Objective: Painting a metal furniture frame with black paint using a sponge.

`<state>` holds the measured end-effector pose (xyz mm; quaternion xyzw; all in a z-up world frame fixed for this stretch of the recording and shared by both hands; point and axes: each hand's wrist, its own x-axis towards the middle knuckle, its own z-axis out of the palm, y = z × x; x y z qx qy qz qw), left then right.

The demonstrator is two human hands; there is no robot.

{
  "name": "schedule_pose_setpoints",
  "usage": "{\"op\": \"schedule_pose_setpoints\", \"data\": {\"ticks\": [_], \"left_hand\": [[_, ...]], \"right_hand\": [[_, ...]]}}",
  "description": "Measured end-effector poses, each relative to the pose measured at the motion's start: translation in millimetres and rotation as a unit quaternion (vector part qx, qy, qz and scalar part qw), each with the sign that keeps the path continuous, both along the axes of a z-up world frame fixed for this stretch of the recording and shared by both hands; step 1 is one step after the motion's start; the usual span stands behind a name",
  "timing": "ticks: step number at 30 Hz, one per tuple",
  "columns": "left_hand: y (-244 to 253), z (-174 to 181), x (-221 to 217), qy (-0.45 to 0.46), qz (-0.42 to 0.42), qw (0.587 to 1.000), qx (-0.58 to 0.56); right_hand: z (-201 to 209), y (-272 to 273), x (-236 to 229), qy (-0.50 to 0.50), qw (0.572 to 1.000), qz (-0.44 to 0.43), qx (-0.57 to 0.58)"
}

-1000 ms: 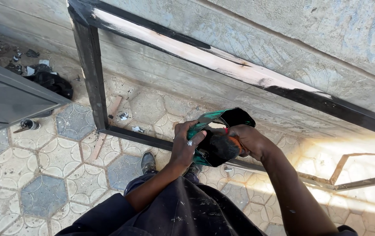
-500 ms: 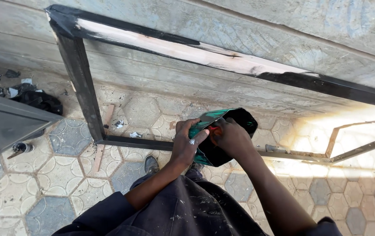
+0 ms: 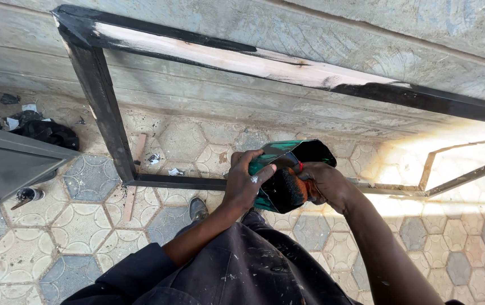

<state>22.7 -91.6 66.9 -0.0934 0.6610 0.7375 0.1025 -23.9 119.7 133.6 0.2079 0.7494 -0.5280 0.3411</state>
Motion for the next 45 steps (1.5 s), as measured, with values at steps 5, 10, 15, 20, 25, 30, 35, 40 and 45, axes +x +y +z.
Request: {"op": "schedule_pose_setpoints", "data": {"ticks": [5, 10, 15, 20, 25, 30, 35, 40, 45], "left_hand": [[4, 0, 0, -0.016, -0.009, 0.999, -0.029], [16, 4, -3, -0.035, -0.039, 0.996, -0.072], [36, -10, -9, -0.041, -0.043, 0.996, -0.061], [57, -11, -21, -0.045, -0.048, 0.996, -0.065], [80, -12, -34, -0.060, -0.028, 0.996, -0.064], [93, -5, -43, -0.064, 0.002, 0.996, -0.056], [106, -6, -57, -0.071, 0.042, 0.994, -0.064], [106, 0, -62, -0.064, 0.062, 0.995, -0.045], [92, -33, -72, -0.059, 0.104, 0.992, -0.038]], "right_hand": [[4, -6, 23, -0.056, 0.997, 0.010, -0.048], [-7, 6, 21, -0.063, 0.998, 0.015, 0.021], [-19, 39, 8, -0.122, 0.988, 0.022, -0.094], [-21, 51, -18, -0.056, 0.994, 0.093, -0.025], [-21, 51, -38, -0.007, 0.986, 0.166, 0.026], [-14, 78, -52, -0.041, 0.990, 0.132, -0.033], [-14, 80, -66, 0.024, 0.990, 0.137, -0.022], [-46, 112, -77, -0.001, 0.976, 0.090, -0.198], [-71, 169, -108, 0.015, 0.824, -0.228, -0.519]]}}
